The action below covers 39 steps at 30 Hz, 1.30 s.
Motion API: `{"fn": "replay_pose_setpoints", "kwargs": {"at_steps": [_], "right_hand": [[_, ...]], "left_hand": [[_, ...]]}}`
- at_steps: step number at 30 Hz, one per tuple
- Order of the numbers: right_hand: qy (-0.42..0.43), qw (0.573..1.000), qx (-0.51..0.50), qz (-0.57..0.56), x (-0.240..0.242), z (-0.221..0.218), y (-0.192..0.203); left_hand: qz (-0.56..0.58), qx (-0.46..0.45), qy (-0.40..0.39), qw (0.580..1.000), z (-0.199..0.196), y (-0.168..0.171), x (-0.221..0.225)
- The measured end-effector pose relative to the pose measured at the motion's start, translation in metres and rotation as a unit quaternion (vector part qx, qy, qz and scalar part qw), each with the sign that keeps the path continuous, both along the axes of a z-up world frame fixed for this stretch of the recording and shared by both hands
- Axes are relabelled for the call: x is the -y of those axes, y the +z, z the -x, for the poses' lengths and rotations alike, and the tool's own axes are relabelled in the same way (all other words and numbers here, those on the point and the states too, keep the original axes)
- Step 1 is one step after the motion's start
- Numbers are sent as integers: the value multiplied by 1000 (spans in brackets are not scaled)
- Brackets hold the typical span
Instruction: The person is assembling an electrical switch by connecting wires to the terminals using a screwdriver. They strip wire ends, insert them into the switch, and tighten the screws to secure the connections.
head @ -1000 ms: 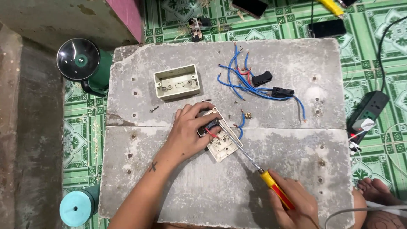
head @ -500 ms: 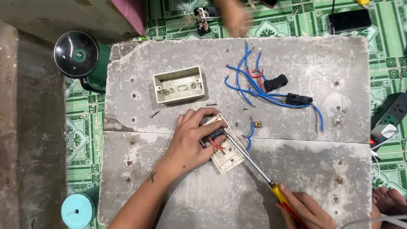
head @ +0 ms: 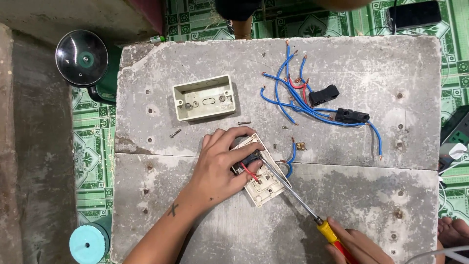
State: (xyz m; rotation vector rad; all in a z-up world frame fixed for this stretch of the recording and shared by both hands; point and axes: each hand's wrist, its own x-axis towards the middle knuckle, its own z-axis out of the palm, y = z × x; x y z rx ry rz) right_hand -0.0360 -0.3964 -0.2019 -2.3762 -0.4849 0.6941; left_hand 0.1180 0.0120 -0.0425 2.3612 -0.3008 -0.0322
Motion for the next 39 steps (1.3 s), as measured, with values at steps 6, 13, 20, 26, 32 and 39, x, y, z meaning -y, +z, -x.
{"fn": "replay_pose_setpoints", "kwargs": {"at_steps": [6,13,20,26,32,39], "right_hand": [[7,976,215,23,-28,-2,39],[64,995,-69,37,-12,-17,12],[-32,984,-169,-38,-4,-18,18],[62,964,-243,83,-3,-23,-1],[104,993,47,-8,-10,-7,-4],[-119,970,210,28,-71,-10,84]], "left_hand": [[-3,-9,-3,1000,-1,0,0],[3,2,-1,1000,0,-1,0],[-1,3,-15,1000,-1,0,-1],[15,-1,-22,1000,-1,-3,-2],[17,-8,-24,1000,0,0,-3],[10,-7,-28,1000,-1,-2,-2]]}}
